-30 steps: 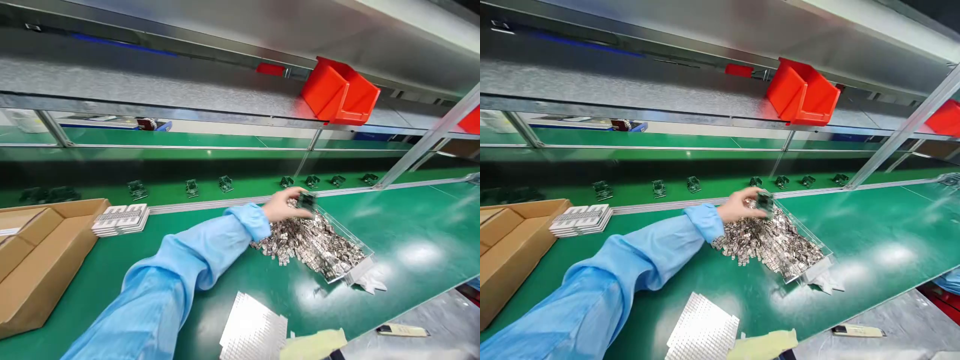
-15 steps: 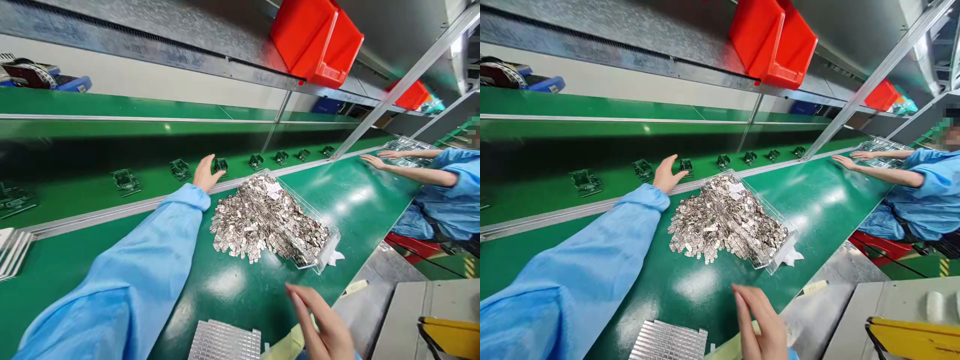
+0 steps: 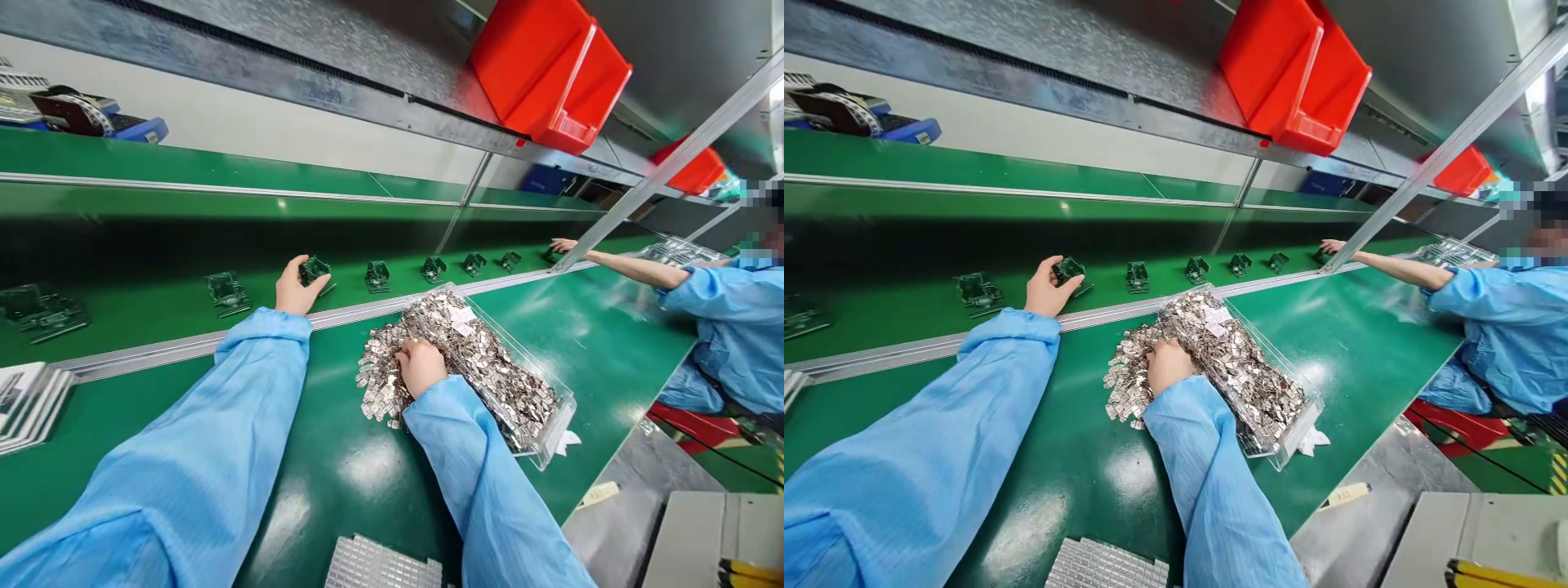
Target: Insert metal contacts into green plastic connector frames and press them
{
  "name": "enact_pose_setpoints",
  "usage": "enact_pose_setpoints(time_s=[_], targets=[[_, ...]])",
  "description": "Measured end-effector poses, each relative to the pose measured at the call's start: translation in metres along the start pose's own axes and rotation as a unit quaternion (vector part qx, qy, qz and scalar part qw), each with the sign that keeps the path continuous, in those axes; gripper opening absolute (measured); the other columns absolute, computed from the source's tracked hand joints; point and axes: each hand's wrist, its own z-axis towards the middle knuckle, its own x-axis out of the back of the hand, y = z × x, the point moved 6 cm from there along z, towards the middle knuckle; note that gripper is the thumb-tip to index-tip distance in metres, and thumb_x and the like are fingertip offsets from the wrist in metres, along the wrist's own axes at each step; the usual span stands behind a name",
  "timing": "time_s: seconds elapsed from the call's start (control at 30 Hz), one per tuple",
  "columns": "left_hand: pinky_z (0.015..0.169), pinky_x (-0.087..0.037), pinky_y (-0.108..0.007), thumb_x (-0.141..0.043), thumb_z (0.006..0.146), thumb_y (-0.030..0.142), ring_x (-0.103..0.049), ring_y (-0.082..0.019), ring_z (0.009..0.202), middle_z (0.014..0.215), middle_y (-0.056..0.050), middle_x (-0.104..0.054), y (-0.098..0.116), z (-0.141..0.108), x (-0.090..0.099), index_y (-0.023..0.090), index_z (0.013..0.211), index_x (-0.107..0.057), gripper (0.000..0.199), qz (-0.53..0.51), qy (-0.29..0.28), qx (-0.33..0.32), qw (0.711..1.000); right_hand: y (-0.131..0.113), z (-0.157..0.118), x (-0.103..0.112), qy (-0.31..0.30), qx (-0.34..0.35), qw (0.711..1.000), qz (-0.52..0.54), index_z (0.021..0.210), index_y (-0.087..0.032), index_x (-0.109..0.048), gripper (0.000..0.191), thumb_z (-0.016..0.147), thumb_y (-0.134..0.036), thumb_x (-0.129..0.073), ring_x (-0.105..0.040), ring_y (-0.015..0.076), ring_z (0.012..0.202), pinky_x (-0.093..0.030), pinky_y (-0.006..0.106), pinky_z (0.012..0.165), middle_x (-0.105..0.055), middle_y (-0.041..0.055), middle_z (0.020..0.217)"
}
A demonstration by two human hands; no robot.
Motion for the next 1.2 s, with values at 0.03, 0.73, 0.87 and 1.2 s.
enact_pose_setpoints(time_s=[0.03,0.73,0.87,1.2], targets=[[0.097,-0.047,-0.035,-0.066,0.078,0.039,-0.06,-0.021,0.108,0.12,-0.012,-0.061,0.006,-0.01,0.005,0.014,0.134,-0.041,0.066,-0.011,0.0,-0.007,1.0,0.0,-0.001,0.002,0.001,0.003,1.0,-0.001,0.078,-0.019,-0.068,0.012,0.086,-0.015,-0.06,-0.065,0.0241,0.073,-0.045,0.031,0.063,-0.066,0.0124,0.091],[0.1,-0.045,-0.05,-0.073,0.067,0.042,-0.059,-0.031,0.113,0.123,-0.012,-0.059,0.047,-0.238,0.11,0.02,0.121,-0.047,0.064,0.02,-0.264,-0.035,0.964,-0.029,-0.19,0.031,-0.107,-0.089,0.768,0.625,0.078,-0.017,-0.071,0.036,0.065,-0.049,-0.078,-0.063,0.0171,0.058,-0.053,0.028,0.054,-0.07,0.0061,0.066],[0.085,-0.057,-0.04,-0.073,0.07,0.035,-0.068,-0.023,0.097,0.116,-0.009,-0.062,0.068,-0.277,0.105,0.023,0.119,-0.04,0.061,-0.249,-0.292,0.105,0.917,-0.036,-0.22,0.019,-0.095,-0.139,0.719,0.675,0.076,-0.018,-0.07,0.029,0.066,-0.043,-0.078,-0.059,0.0145,0.055,-0.048,0.025,0.051,-0.068,0.0046,0.065],[0.063,-0.058,-0.026,-0.073,0.067,0.018,-0.069,-0.018,0.079,0.099,-0.004,-0.064,0.092,-0.329,0.101,0.027,0.113,-0.047,0.053,-0.349,-0.325,0.171,0.862,-0.052,-0.254,0.025,0.098,-0.095,0.833,0.536,0.073,-0.02,-0.068,0.006,0.076,-0.023,-0.064,-0.053,0.0248,0.109,-0.04,0.04,0.094,-0.058,0.009,0.11]])
